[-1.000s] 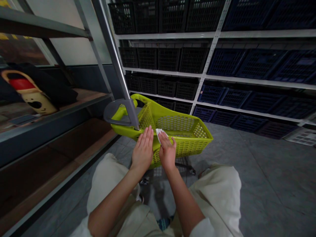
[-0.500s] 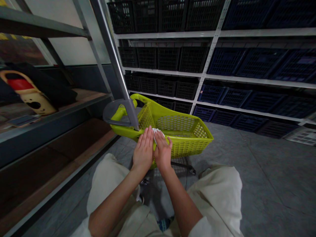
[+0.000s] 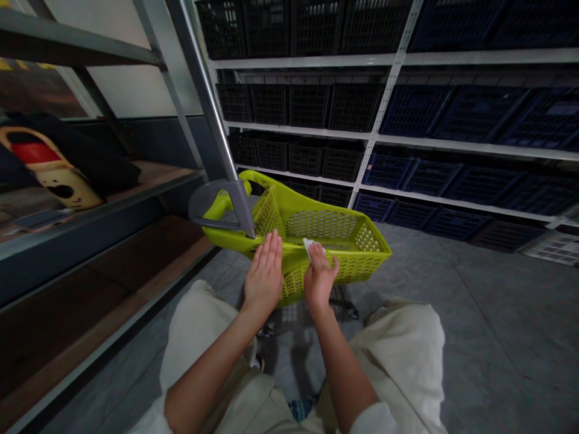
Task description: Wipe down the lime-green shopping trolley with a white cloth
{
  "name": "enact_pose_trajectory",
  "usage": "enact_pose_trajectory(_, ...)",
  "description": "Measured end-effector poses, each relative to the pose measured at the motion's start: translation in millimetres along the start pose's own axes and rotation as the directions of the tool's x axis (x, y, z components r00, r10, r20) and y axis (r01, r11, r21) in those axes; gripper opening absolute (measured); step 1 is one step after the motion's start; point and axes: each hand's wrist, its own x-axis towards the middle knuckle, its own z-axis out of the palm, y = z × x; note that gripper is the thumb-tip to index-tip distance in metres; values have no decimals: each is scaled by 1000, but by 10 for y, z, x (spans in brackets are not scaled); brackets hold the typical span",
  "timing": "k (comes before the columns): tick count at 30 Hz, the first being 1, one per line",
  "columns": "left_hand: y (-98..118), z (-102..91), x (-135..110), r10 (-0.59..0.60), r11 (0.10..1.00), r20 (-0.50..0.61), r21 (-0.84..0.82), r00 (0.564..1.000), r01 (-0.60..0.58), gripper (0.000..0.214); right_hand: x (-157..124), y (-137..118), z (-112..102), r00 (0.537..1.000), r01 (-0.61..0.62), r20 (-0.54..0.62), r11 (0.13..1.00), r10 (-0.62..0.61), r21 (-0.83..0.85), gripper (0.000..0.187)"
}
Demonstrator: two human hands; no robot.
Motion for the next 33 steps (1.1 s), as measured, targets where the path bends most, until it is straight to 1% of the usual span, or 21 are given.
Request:
enact_pose_trajectory(3,-7,44,-9,-18,1000,-40,13,999,19,70,23,-367,89,986,141,73,987,-147,77,64)
enact_pose_trajectory(5,-17,58,-16,-19,1000,-55,21,998,20,68,17,-463,116,978,182,84,978,-191,100,64)
enact_pose_trajectory(6,-23,57,-19,-14,1000,-53,23,999,15,69,9,-447,114,977,187,85,978,-195,95,65)
enact_pose_trajectory(7,-27,52,-21,-7,1000,-46,22,999,8,71,-3,-390,101,977,187,87,979,-194,82,67)
enact_pose_trajectory(9,-32,32,-22,5,1000,-30,14,1000,-5,77,-31,-186,47,981,170,87,985,-173,41,71)
enact_pose_trajectory(11,-30,7,-19,11,1000,-16,4,1000,-11,80,-59,64,-27,991,115,65,993,-115,-2,72)
enact_pose_trajectory(13,-22,-17,-16,11,1000,-5,0,1000,-11,80,-77,267,-97,999,35,24,999,-34,-33,70)
enact_pose_trajectory(15,-13,-35,-13,7,1000,6,5,1000,-7,79,-76,356,-138,999,-51,-15,998,50,-45,68)
enact_pose_trajectory(16,-9,-39,-12,5,1000,10,8,1000,-5,78,-67,346,-143,996,-86,-28,995,85,-44,67)
enact_pose_trajectory(18,-4,-38,-11,5,1000,14,11,1000,-5,77,-37,217,-124,994,-110,-23,994,110,-26,66)
enact_pose_trajectory(19,-2,-31,-11,4,1000,13,11,1000,-4,76,-20,108,-105,996,-91,-1,996,91,-8,67)
enact_pose_trajectory(21,0,-7,-13,-3,1000,-2,13,1000,3,73,11,-157,-61,998,-2,69,999,-2,49,68)
enact_pose_trajectory(23,2,21,-18,-15,1000,-26,19,1000,15,68,27,-404,-25,988,73,127,992,-86,103,67)
enact_pose_trajectory(25,2,40,-23,-22,999,-47,25,999,23,66,27,-543,-8,982,94,151,988,-113,125,66)
enact_pose_trajectory(26,0,41,-24,-20,999,-49,26,999,21,66,22,-552,-9,982,93,152,988,-111,123,66)
enact_pose_trajectory(28,-7,29,-26,-9,1000,-35,25,999,10,69,4,-445,-28,984,83,147,992,-97,97,67)
enact_pose_trajectory(30,-14,6,-24,1,1000,-11,22,1000,0,73,-19,-208,-69,990,50,126,998,-56,49,68)
enact_pose_trajectory(33,-20,-20,-22,-1,1000,3,10,1000,1,77,-43,193,-147,996,-66,61,997,67,-27,68)
